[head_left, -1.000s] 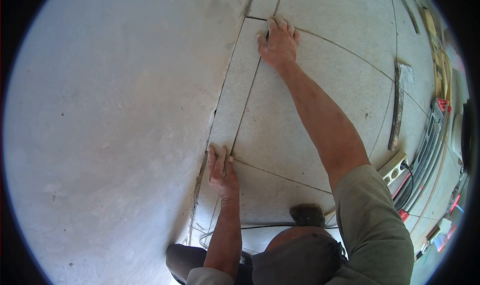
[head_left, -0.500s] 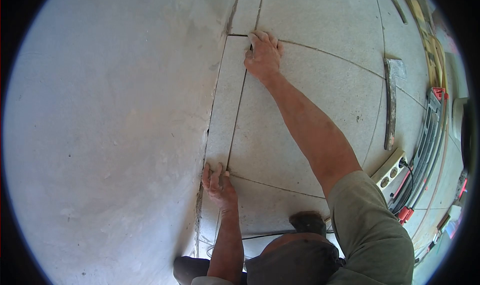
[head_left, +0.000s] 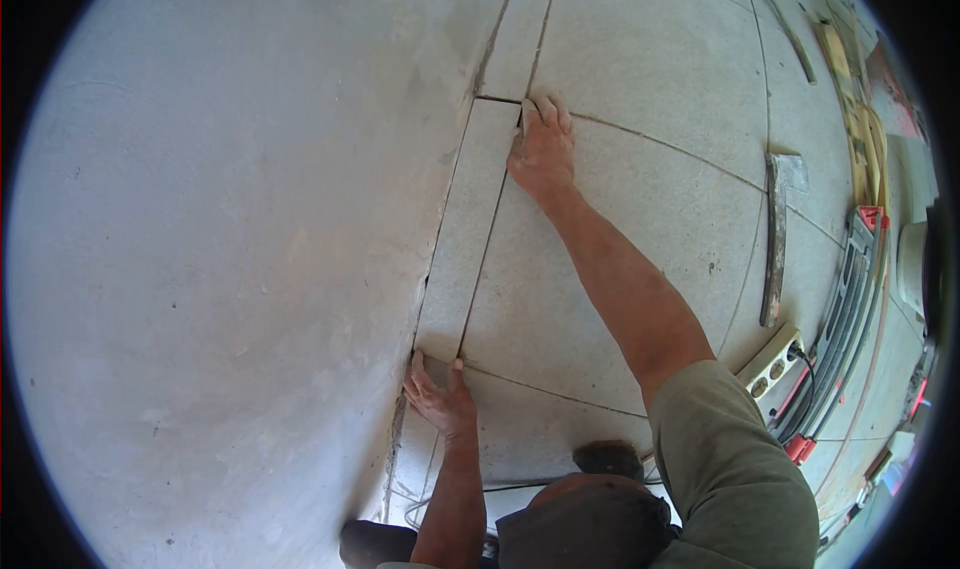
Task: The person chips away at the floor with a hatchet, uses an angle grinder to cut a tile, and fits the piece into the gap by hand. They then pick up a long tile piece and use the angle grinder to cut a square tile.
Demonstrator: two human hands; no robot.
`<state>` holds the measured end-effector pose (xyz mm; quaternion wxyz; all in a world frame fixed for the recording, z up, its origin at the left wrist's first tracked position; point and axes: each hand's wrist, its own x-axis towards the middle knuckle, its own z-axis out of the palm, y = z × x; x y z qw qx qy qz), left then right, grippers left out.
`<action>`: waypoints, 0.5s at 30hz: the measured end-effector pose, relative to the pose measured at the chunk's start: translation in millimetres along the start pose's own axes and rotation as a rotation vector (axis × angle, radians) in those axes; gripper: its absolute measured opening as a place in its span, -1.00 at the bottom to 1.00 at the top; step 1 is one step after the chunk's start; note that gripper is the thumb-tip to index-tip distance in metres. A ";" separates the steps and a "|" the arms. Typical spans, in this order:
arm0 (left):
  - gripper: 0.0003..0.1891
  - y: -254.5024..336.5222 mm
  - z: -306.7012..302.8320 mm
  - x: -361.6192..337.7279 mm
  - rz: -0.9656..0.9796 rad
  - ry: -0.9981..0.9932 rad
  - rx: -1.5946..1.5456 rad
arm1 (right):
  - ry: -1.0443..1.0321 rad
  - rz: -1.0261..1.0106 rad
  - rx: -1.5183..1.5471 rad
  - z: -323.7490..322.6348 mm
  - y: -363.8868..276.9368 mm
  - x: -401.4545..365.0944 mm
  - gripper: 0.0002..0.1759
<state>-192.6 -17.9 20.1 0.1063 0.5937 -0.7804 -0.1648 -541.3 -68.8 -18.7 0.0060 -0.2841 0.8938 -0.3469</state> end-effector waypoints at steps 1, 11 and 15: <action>-0.36 -1.0 2.7 -2.4 -0.001 0.019 0.031 | 0.002 0.001 -0.016 0.5 0.1 0.3 -0.43; -0.41 -2.2 17.9 -11.3 -0.014 0.087 0.065 | 0.000 -0.007 -0.073 0.9 -1.8 5.3 -0.47; -0.45 5.4 15.6 -7.8 -0.039 0.053 0.091 | 0.094 0.047 0.062 2.8 2.6 7.7 -0.48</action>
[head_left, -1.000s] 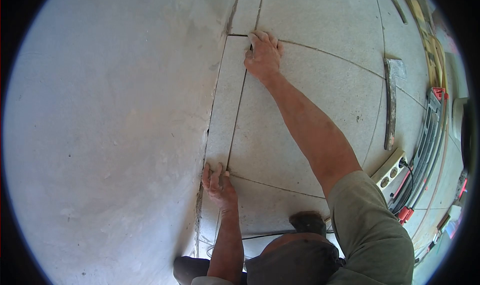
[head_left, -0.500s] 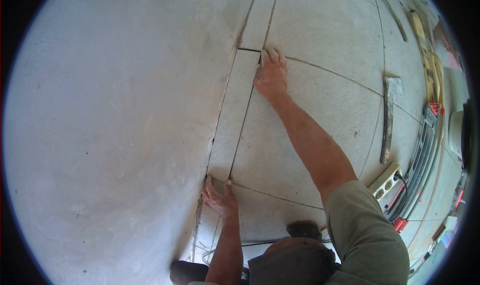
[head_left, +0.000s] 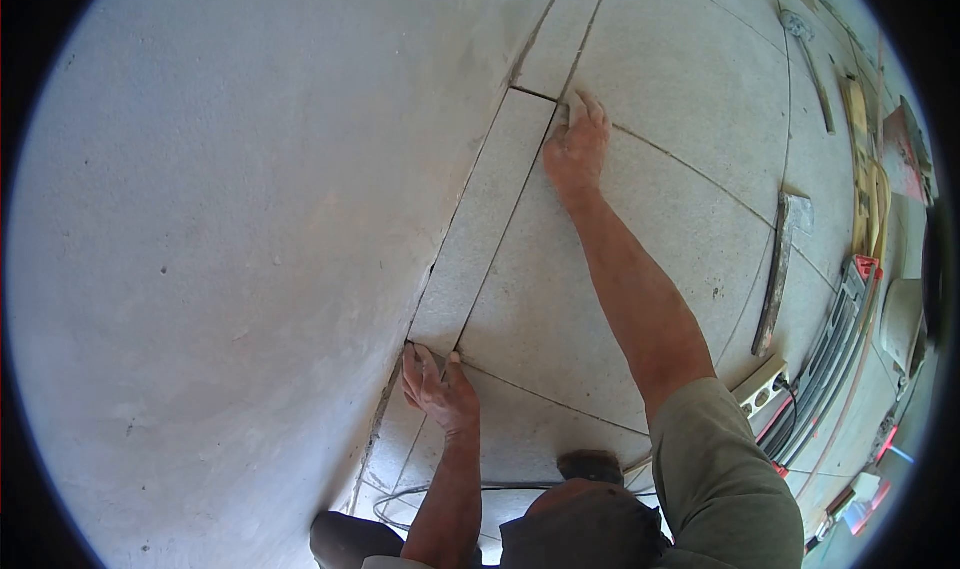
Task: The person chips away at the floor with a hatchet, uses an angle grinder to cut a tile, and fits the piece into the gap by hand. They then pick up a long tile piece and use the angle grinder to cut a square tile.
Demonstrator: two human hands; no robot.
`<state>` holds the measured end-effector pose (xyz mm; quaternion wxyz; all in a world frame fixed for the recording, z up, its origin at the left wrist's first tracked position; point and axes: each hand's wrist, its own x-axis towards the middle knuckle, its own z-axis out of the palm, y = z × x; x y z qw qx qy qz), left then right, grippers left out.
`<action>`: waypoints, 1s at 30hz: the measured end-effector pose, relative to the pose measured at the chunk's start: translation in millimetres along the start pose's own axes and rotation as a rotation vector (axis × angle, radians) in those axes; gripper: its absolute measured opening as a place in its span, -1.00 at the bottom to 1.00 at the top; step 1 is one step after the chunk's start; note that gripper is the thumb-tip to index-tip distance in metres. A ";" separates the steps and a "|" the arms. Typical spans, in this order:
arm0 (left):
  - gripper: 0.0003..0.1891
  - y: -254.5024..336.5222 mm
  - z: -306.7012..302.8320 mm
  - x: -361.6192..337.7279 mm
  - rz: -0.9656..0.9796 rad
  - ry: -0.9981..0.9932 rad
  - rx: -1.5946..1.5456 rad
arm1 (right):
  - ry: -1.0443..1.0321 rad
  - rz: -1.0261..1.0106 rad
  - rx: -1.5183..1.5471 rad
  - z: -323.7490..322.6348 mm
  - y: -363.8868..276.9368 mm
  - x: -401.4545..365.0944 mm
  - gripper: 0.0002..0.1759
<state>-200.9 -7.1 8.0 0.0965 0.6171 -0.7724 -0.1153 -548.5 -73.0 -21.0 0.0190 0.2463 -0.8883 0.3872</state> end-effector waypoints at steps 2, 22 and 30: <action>-0.45 0.0 0.0 0.3 -0.011 -0.016 -0.066 | 0.043 0.050 0.062 -0.3 2.8 1.1 -0.49; -0.47 -25.5 -2.4 -0.5 0.152 0.012 -0.121 | -0.054 -0.113 -0.186 6.3 6.3 4.3 -0.49; -0.60 -19.1 -0.4 2.3 0.116 0.013 -0.091 | -0.055 -0.121 -0.346 9.9 2.0 -0.5 -0.43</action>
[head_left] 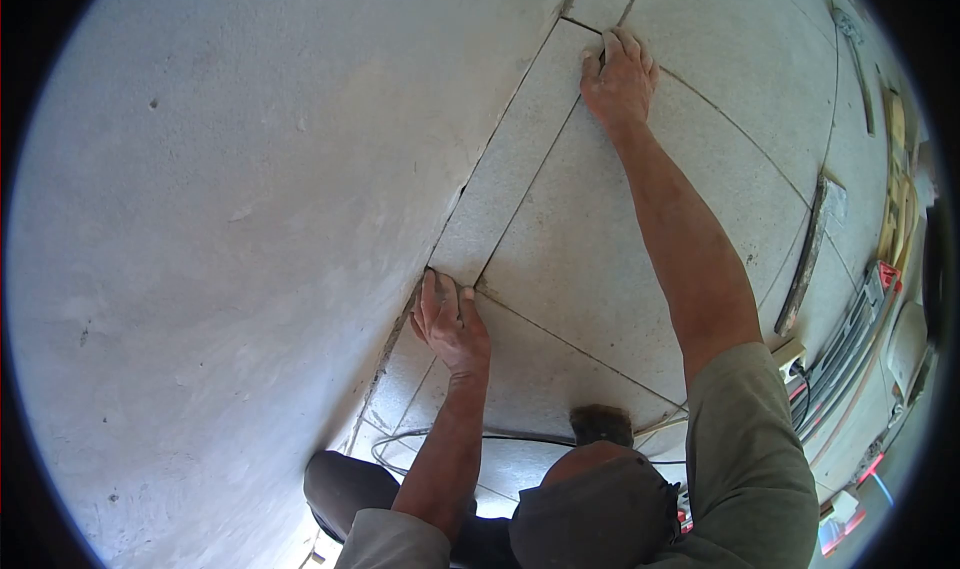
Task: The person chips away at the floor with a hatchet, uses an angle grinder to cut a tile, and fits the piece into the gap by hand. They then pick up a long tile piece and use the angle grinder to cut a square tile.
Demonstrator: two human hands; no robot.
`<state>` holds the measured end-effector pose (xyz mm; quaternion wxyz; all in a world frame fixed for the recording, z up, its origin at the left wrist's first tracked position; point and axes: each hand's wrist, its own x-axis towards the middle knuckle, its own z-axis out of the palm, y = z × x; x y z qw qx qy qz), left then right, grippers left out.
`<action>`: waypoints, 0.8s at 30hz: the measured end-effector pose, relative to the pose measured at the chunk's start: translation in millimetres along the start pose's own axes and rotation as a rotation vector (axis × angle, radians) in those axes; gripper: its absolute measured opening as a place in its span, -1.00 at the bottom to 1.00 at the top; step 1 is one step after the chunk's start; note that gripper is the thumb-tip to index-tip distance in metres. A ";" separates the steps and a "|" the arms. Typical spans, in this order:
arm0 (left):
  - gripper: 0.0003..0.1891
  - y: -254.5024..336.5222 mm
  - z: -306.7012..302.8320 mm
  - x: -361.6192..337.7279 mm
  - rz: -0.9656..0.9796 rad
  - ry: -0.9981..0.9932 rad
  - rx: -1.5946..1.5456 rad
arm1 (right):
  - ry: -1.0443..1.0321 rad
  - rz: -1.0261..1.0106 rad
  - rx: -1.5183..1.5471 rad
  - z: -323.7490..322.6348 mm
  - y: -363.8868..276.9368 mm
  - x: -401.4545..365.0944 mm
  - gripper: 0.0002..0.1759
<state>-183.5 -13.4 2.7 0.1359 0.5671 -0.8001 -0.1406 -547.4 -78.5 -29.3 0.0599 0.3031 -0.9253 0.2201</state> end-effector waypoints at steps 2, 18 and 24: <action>-0.62 6.0 -1.4 1.6 -0.021 0.005 0.061 | 0.025 -0.002 -0.025 2.7 1.0 -0.7 -0.44; -0.54 9.8 -3.1 0.3 0.018 -0.049 -0.035 | -0.015 0.045 0.135 -16.7 -5.9 0.1 -0.54; -0.52 1.8 -5.9 4.5 0.002 -0.042 -0.184 | -0.047 0.029 0.210 -17.9 -1.9 -0.5 -0.54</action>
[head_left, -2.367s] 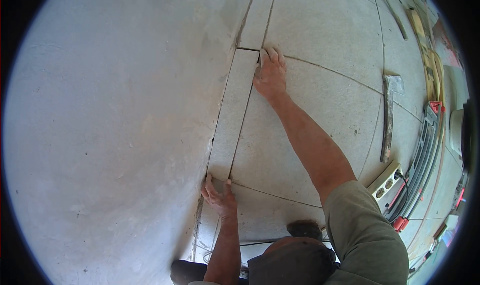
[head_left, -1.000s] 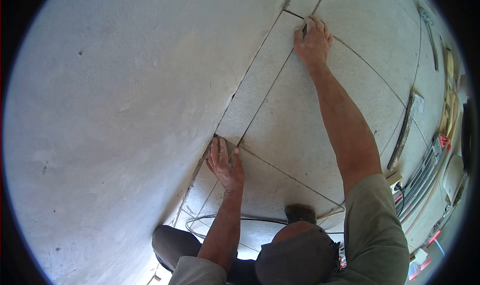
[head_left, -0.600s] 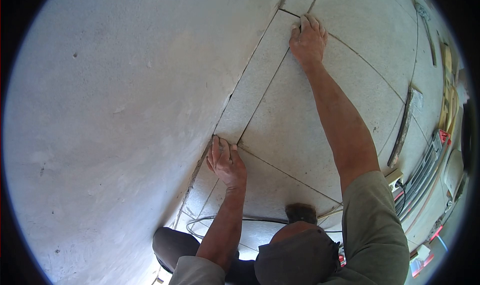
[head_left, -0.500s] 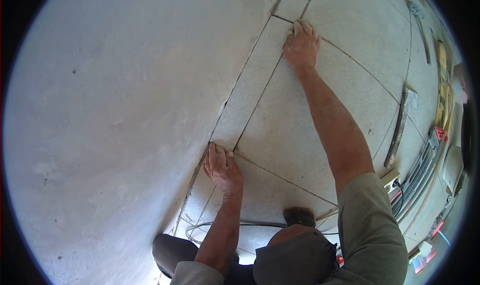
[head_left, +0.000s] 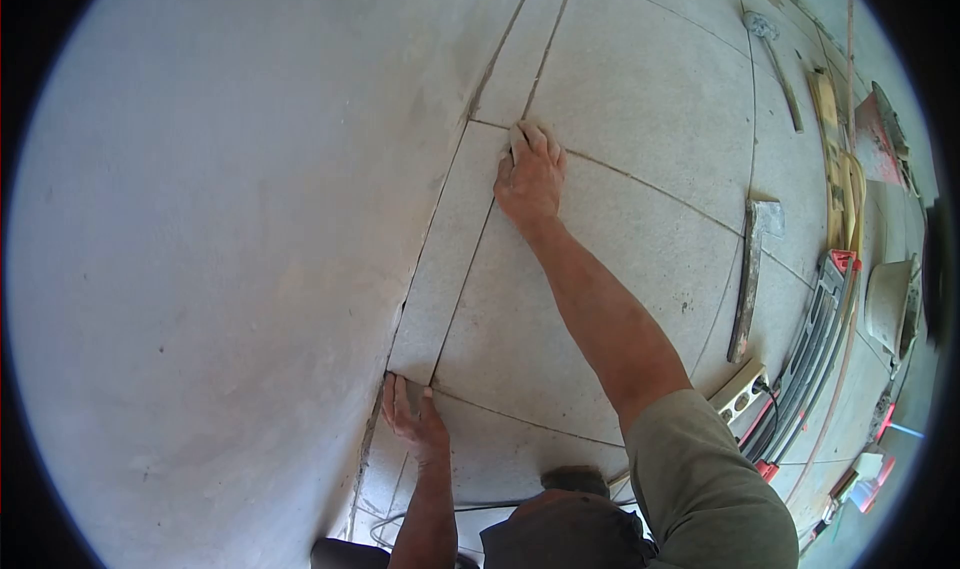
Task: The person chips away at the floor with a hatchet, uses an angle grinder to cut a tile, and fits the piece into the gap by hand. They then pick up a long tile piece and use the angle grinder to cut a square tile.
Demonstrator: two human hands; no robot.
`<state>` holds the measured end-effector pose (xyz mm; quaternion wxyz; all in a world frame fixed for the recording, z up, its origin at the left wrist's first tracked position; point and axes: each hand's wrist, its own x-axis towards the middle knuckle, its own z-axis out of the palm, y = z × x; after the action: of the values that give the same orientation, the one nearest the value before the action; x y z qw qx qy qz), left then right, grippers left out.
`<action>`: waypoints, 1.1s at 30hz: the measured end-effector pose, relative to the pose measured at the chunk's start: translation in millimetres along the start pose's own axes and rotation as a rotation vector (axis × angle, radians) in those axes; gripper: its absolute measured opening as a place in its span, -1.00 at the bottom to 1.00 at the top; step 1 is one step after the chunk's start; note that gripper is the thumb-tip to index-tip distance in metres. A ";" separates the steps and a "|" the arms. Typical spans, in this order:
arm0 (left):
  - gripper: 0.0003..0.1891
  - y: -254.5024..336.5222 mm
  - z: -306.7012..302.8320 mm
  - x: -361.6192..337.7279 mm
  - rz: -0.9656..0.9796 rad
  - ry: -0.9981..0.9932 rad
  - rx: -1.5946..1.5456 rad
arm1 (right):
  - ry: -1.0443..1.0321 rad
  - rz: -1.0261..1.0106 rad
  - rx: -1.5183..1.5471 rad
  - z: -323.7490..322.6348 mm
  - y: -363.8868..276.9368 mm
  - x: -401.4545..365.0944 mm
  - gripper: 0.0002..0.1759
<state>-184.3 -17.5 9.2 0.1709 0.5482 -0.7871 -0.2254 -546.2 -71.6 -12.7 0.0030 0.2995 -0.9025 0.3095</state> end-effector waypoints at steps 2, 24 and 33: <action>-0.57 -3.4 3.0 0.3 0.061 0.063 -0.040 | -0.006 0.007 0.003 -1.2 -2.4 0.7 -0.54; -0.45 23.7 10.2 2.5 -0.052 -0.001 0.180 | 0.055 0.082 0.210 -6.8 -3.1 1.3 -0.54; -0.45 24.2 10.7 4.8 -0.076 -0.023 0.196 | 0.029 0.080 0.145 -10.0 -9.3 5.6 -0.51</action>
<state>-210.5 -13.0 13.4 0.0988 0.5892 -0.7859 -0.1597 -547.6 -74.8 1.6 -0.0182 0.2580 -0.8889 0.3782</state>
